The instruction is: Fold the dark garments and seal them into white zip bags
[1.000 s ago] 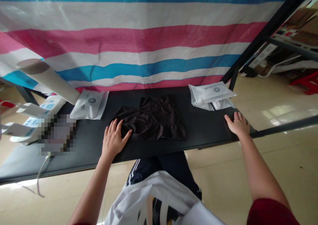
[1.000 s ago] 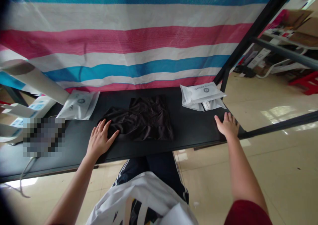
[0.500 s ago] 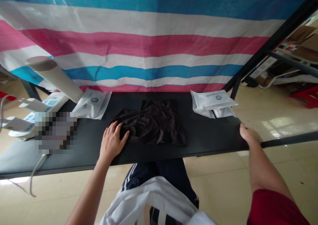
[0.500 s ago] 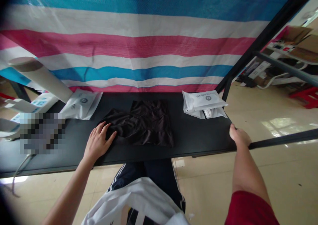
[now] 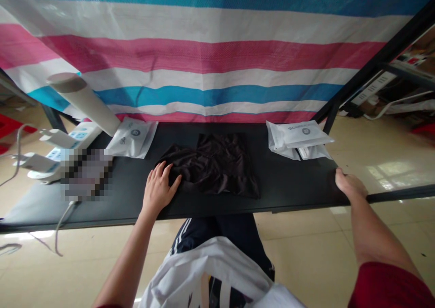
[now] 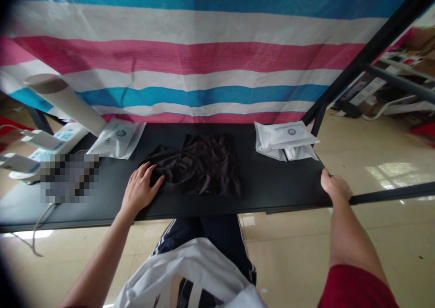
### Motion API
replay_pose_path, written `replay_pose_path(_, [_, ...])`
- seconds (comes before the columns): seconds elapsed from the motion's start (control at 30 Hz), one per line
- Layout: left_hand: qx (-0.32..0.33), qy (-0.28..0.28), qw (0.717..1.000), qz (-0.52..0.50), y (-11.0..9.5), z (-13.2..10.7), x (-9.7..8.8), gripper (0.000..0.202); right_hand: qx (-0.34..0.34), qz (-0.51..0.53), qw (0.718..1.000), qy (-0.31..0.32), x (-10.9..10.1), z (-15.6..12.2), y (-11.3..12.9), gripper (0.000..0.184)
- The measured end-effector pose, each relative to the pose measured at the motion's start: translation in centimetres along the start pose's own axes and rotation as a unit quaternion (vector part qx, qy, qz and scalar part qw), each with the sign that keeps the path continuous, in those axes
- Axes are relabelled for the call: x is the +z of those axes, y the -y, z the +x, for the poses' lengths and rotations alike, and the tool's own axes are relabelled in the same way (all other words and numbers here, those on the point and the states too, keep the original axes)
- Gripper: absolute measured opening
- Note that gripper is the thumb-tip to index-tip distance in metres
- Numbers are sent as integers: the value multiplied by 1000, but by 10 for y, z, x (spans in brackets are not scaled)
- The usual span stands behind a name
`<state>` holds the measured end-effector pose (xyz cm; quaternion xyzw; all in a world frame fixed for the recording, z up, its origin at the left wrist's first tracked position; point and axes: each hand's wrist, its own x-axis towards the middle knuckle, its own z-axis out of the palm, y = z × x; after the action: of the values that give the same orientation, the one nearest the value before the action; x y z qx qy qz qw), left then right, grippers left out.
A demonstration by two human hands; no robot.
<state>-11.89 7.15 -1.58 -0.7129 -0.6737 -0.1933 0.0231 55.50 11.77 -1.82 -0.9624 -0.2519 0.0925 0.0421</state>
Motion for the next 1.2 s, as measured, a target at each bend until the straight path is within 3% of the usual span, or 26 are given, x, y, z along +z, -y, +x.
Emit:
replay_pose_path(0.23, [-2,4,1000,2,-2,0,0,58,-2,-7,1000,-2,0,-3,0,75])
replay_pose_path(0.33, [-30,-21,999,-11,-5,-2,-4,67,-8,-17,1000,-6,1,-3,-1,74])
replay_pose_path(0.47, [-201,-80,976,16,-10,-4,-14,75,-8,-26,1000,-5,1,-1,-2,75])
replay_pose_path(0.53, [-285,-64,956,28,-8,-4,-16,71,-8,-27,1000,-5,2,-2,-2,77])
replay_pose_path(0.6, [-309,-30,950,35,-4,-3,-15,67,-9,-26,1000,-7,2,-2,-2,78])
replay_pose_path(0.77, [-236,30,971,8,11,7,-11,47,-8,-26,1000,-15,4,0,-2,76])
replay_pose_path(0.87, [-179,0,978,-106,3,22,-16,38,-8,-16,1000,-8,5,3,-2,77])
replay_pose_path(1.0, [-71,-50,962,-257,-51,47,-32,35,-8,-4,1000,-2,5,3,-3,80])
replay_pose_path(1.07, [20,3,943,-331,-85,57,-39,33,-22,-7,1000,0,4,1,-4,81])
replay_pose_path(1.1, [89,66,928,-356,-100,60,-42,33,-30,-10,999,3,4,0,-5,81])
replay_pose_path(1.13, [140,110,912,-369,-112,63,-45,35,-36,-13,999,6,3,-1,-5,81])
replay_pose_path(1.2, [193,143,894,-379,-124,64,-47,39,-41,-16,999,10,1,-3,-5,79])
